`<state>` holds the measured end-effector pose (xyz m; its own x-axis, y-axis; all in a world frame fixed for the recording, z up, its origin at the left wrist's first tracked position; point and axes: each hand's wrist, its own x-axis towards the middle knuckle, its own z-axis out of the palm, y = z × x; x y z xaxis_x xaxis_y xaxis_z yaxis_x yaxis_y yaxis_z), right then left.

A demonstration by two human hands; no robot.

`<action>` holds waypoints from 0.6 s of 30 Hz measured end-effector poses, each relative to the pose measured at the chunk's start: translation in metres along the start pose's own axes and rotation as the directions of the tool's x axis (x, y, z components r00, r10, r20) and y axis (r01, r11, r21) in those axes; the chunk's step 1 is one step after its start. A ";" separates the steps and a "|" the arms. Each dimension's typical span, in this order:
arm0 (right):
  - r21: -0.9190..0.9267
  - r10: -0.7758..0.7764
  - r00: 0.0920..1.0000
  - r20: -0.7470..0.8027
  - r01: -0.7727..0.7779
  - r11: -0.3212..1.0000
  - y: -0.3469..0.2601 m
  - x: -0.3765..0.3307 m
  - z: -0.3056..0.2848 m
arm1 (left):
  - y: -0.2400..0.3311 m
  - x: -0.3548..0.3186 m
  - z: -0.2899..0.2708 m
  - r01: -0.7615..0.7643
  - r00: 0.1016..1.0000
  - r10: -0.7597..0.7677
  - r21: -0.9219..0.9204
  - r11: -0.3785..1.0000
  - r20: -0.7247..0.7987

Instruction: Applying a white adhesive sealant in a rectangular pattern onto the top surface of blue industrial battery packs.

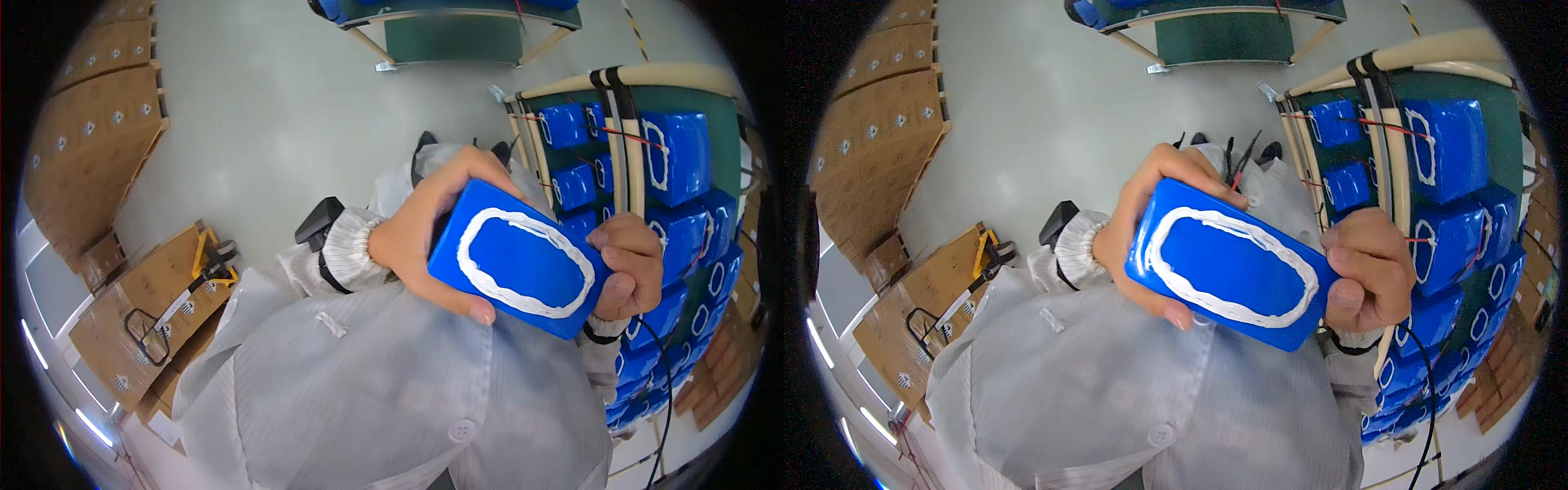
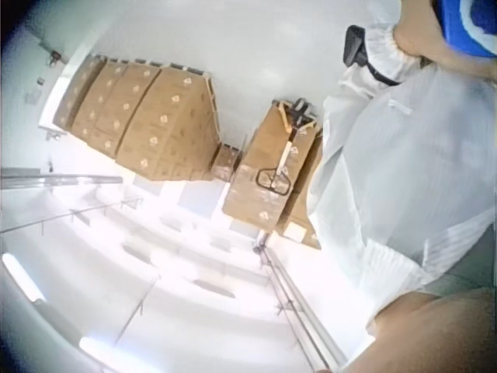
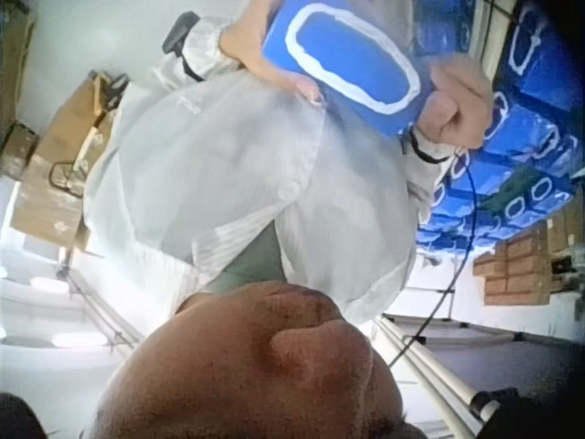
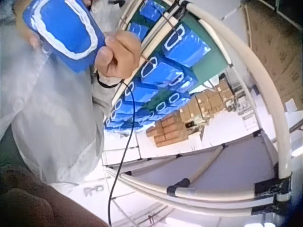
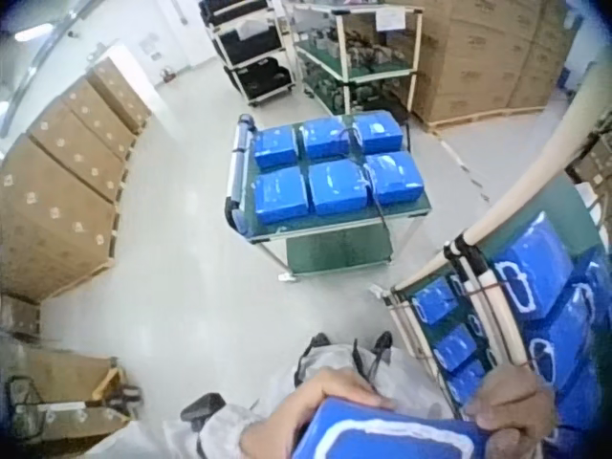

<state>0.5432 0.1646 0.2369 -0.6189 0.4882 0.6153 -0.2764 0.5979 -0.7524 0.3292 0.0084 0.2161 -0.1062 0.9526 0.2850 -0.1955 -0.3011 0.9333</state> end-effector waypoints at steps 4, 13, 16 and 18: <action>0.140 0.104 0.984 -0.145 -0.084 0.987 -0.014 -0.004 0.008 | 0.006 0.002 -0.002 0.036 0.999 -0.036 -0.027 0.999 0.028; 0.050 -0.136 0.980 -0.146 0.145 0.988 -0.007 -0.003 0.014 | -0.002 0.005 -0.006 0.010 0.999 -0.011 0.009 1.000 0.034; -0.025 -0.240 0.959 -0.152 0.239 0.971 -0.004 -0.001 0.015 | -0.004 0.004 -0.006 0.008 1.000 -0.008 0.009 1.000 0.017; -0.081 -0.309 0.934 -0.178 0.300 0.951 0.000 -0.002 0.010 | -0.002 0.004 -0.007 0.011 1.000 -0.011 -0.007 1.000 -0.008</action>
<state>0.5376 0.1572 0.2332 -0.3618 0.3841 0.8495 -0.3888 0.7660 -0.5119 0.3224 0.0127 0.2135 -0.1119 0.9554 0.2731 -0.2033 -0.2911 0.9349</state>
